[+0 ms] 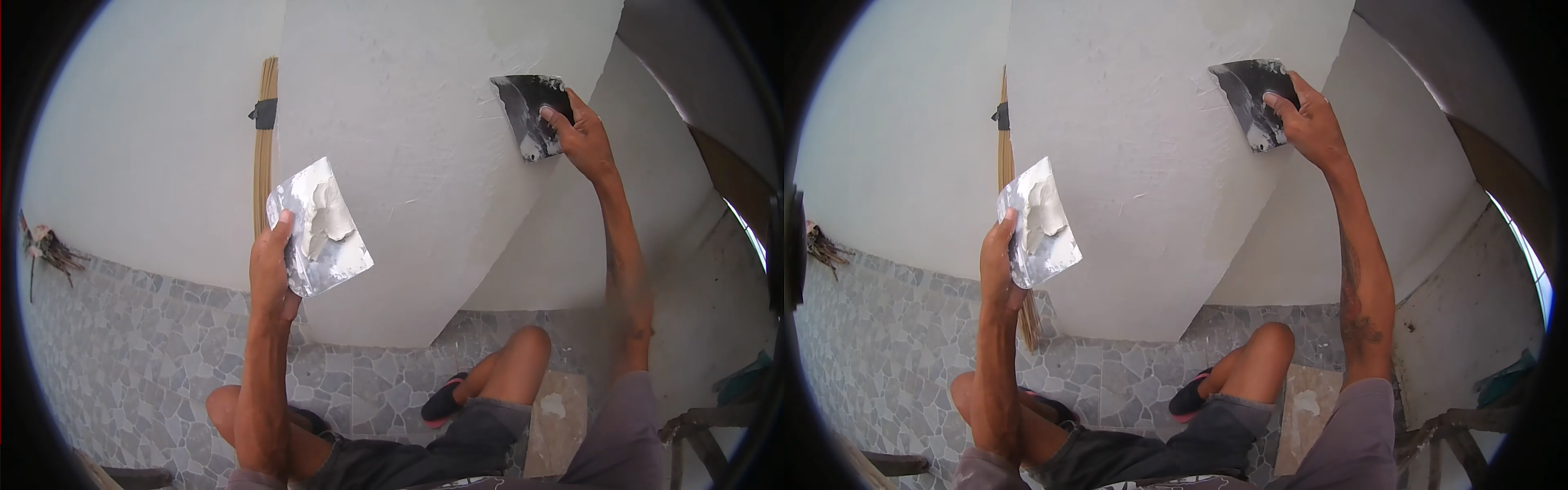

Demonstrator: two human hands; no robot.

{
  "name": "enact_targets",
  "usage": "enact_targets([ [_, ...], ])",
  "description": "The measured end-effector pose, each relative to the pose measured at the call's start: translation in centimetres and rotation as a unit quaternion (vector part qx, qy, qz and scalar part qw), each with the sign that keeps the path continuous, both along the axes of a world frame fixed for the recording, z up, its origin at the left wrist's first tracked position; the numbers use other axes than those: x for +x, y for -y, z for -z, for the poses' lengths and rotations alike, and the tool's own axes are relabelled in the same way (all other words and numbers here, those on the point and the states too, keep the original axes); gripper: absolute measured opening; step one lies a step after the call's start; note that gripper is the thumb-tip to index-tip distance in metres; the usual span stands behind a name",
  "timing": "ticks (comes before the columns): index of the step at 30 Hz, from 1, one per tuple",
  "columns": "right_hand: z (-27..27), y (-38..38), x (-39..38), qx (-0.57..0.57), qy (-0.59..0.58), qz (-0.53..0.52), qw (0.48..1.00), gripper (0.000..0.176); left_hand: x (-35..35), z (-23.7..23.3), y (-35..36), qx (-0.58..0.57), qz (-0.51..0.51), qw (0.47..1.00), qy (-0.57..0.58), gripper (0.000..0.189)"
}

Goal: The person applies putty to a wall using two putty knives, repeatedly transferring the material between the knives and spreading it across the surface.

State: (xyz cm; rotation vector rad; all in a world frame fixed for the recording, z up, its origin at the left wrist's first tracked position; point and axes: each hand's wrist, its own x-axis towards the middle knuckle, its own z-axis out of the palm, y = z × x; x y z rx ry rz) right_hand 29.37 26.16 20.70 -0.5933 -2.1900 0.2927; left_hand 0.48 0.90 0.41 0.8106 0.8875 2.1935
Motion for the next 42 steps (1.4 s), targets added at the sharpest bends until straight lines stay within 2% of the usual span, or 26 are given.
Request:
enact_targets([
  [1,-0.4,0.4,-0.2,-0.016,0.003,-0.014,1.000,0.052,0.0,0.0,0.0,-0.002,-0.002,1.000,0.003,0.047],
  [4,0.4,0.1,-0.9,0.070,0.012,0.015,0.997,0.047,0.0,-0.1,0.0,-0.001,-0.004,1.000,0.004,0.047],
  [8,-0.9,1.3,-1.6,0.004,0.016,-0.013,1.000,0.043,-0.1,0.1,0.0,-0.007,0.006,1.000,0.000,0.045],
  [9,0.3,0.6,-2.8,0.067,-0.046,-0.029,0.996,0.037,-0.1,-0.1,0.0,-0.009,0.003,1.000,0.003,0.045],
  [13,-2.0,0.9,-1.7,-0.011,-0.009,-0.063,0.998,0.043,0.1,-0.2,-0.1,-0.006,-0.003,1.000,0.011,0.044],
  [16,-0.2,0.7,-3.0,0.098,0.038,0.009,0.994,0.045,0.0,-0.2,-0.1,-0.004,0.000,1.000,0.000,0.045],
  [17,-0.7,0.9,-2.7,0.052,0.055,0.010,0.997,0.047,-0.1,-0.1,0.0,-0.004,0.000,1.000,-0.007,0.045],
  [20,-1.7,0.8,-2.4,-0.022,0.011,-0.060,0.998,0.056,-0.1,0.0,0.2,-0.013,-0.011,1.000,-0.001,0.046],
  [21,-0.5,0.6,-3.4,0.042,-0.012,-0.043,0.998,0.053,0.0,-0.1,0.3,-0.011,-0.016,1.000,0.000,0.046],
  [22,-0.2,0.7,-2.9,0.065,0.057,0.009,0.996,0.048,0.3,-0.4,0.4,-0.009,-0.019,1.000,0.001,0.046],
  [24,-0.7,1.0,-2.8,0.032,0.039,0.021,0.999,0.046,0.5,-0.3,0.2,-0.004,-0.017,1.000,-0.003,0.047],
  [27,-0.9,0.1,-2.7,0.017,0.011,-0.033,0.999,0.046,0.4,-0.2,0.2,-0.001,-0.018,1.000,-0.003,0.046],
  [28,-0.1,0.5,-2.8,0.112,0.042,0.021,0.993,0.044,0.5,-0.3,0.0,-0.003,-0.027,1.000,0.005,0.045],
  [30,-1.0,-0.1,-2.5,0.104,0.078,0.049,0.990,0.042,0.7,-0.3,-0.2,-0.001,-0.031,1.000,0.006,0.044],
  [32,-2.4,0.4,-2.0,0.031,0.020,-0.023,0.999,0.038,0.6,-0.3,0.1,0.008,-0.021,1.000,-0.006,0.044],
  [33,-1.7,0.5,-2.2,0.098,0.007,-0.006,0.995,0.034,0.5,-0.2,0.1,0.008,-0.028,1.000,-0.004,0.046],
  [36,-2.0,0.9,-1.8,0.101,0.077,0.038,0.991,0.034,0.3,0.1,-0.2,0.012,-0.041,0.999,-0.005,0.049],
  [40,-0.8,-2.8,-1.0,0.132,0.033,-0.016,0.991,0.039,0.7,0.3,-0.9,0.018,-0.040,0.999,-0.003,0.049],
  [41,-0.2,-4.3,-1.0,0.220,0.017,-0.010,0.975,0.039,0.7,0.2,-1.0,0.020,-0.043,0.999,-0.001,0.049],
  [42,-0.9,-4.1,-0.8,0.171,0.033,-0.001,0.985,0.039,0.7,0.2,-1.1,0.019,-0.049,0.999,0.000,0.049],
])
